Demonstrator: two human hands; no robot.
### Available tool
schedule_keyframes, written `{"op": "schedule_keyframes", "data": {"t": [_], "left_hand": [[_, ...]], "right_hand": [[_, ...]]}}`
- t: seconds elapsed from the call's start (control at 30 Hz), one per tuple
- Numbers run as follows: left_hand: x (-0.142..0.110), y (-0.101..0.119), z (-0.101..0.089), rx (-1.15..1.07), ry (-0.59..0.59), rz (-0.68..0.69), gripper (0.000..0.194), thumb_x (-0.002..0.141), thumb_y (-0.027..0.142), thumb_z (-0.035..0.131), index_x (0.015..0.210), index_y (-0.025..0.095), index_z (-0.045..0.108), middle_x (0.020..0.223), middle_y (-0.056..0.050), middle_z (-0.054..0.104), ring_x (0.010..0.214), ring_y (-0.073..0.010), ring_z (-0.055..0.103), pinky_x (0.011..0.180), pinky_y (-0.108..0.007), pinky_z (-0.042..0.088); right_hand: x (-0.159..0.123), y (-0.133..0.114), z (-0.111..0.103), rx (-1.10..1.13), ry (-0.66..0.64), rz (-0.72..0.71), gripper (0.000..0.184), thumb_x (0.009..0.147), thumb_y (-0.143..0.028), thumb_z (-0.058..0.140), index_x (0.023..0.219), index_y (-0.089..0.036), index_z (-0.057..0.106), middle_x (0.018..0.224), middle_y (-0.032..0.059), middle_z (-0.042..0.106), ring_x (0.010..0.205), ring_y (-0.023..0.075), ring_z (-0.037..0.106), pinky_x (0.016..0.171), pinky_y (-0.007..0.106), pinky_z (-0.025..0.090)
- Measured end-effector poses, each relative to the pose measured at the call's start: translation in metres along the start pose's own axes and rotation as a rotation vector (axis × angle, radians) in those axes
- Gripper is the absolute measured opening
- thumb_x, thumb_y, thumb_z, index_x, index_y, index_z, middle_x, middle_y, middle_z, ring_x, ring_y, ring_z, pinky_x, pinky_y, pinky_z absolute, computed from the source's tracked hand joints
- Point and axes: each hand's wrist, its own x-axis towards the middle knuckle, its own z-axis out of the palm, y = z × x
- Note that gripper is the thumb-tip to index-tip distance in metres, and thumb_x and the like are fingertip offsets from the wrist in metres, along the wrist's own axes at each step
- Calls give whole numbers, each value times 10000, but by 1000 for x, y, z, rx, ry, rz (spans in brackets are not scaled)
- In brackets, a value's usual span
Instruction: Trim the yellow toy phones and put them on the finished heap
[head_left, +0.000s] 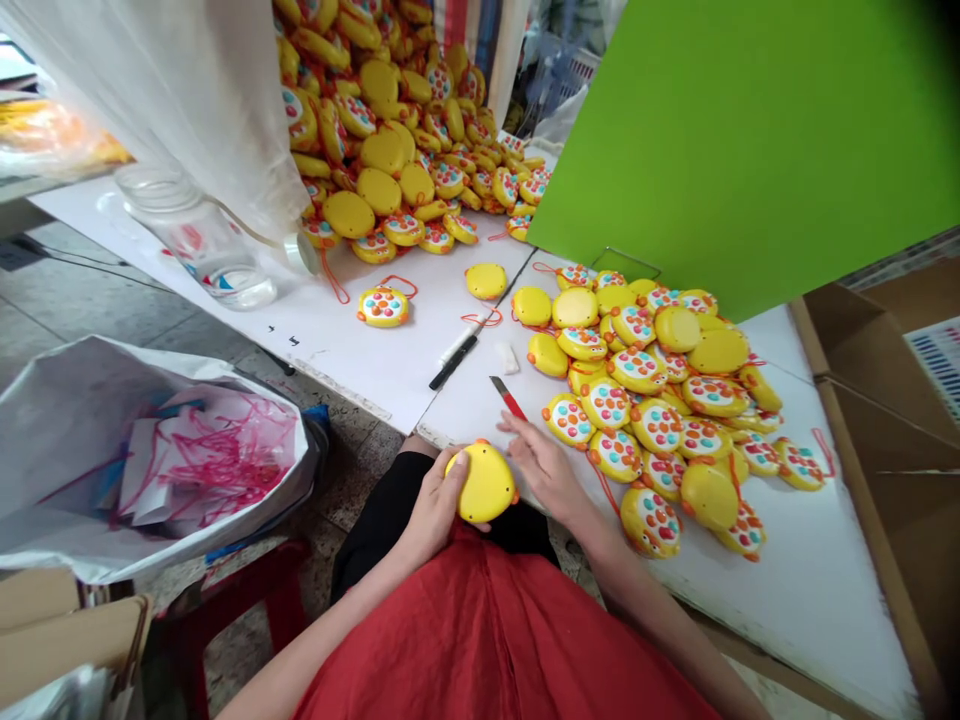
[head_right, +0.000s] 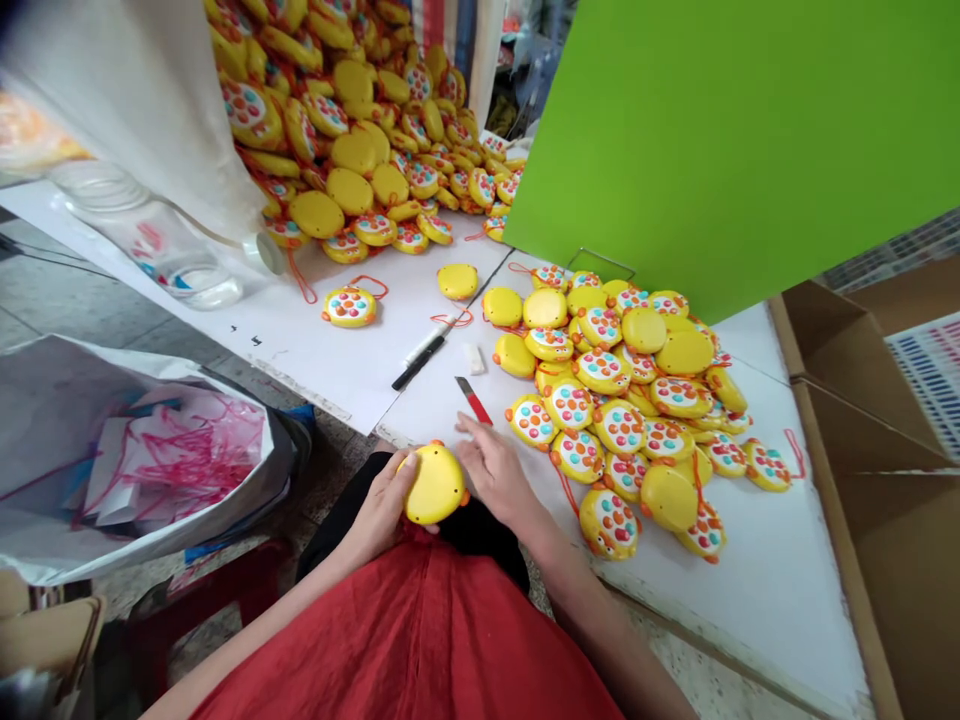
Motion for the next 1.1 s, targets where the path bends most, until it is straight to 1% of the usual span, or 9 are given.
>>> {"op": "schedule_keyframes", "data": {"t": [0.07,0.17,0.27,0.4,0.53,0.67,0.83,0.97,1.1], "left_hand": [[1,4,1,25,49,107,551,879,610,452,1226,187,517,993,-82,646,756,-192,657,528,-285,566],[3,13,-1,243,119,293,569,920,606,330,1162,157,583,1050,-99,628,943,-221,618,802,-372,553],[5,24,-6,614,127,435,559,866,606,458,1194,169,579,1103,-103,581,1059,-244,555,961,-425,454],[7,38,-5,934,191,498,662,695,565,697,1197,170,526,1059,-85,570,985,-244,563,866,-392,462],[9,49,1,1045,167,447,356,829,544,543,864,189,557,733,5,567,671,-169,545,623,-285,411],[16,62,-5,921,178,419,460,937,507,332,644,195,500,529,27,488,514,-136,483,541,-260,366],[23,74,-17,613,209,519,323,958,404,328,1110,195,521,824,-34,690,764,-171,653,754,-313,496],[14,66,-5,759,9,601,435,890,412,500,1271,206,453,1287,-117,568,1155,-227,562,957,-381,441],[2,52,12,976,24,566,479,823,481,600,1178,177,494,1123,-111,606,1007,-246,600,860,-385,472]], "right_hand": [[-9,-6,6,232,-149,97,496,962,-436,433,1417,-239,422,1363,102,541,1212,235,535,1016,411,440],[-15,-12,15,436,-188,133,649,868,-410,616,1442,-258,355,1442,80,447,1267,234,477,1049,390,413],[-15,-17,19,499,-177,151,676,816,-359,679,1411,-250,376,1387,75,484,1239,230,492,1047,386,412],[-14,-27,22,406,-138,140,696,787,-253,683,1403,-243,359,1350,78,510,1205,221,518,1029,379,425],[-17,-33,20,308,-134,72,703,776,-184,649,1405,-243,341,1345,74,510,1199,212,518,1024,366,426],[-20,-35,8,208,-229,14,666,766,-166,643,1375,-248,383,1283,52,557,1118,205,560,987,355,447],[-20,-35,3,76,-125,16,635,764,-138,608,1352,-256,400,1331,48,542,1200,212,525,1038,378,405],[-15,-32,12,2,-21,-22,587,792,-126,549,1348,-237,394,1364,73,522,1249,207,500,1062,389,395],[-13,-33,16,8,-32,-105,560,812,-98,492,1346,-231,392,1330,75,543,1224,190,523,1045,371,419]]}}
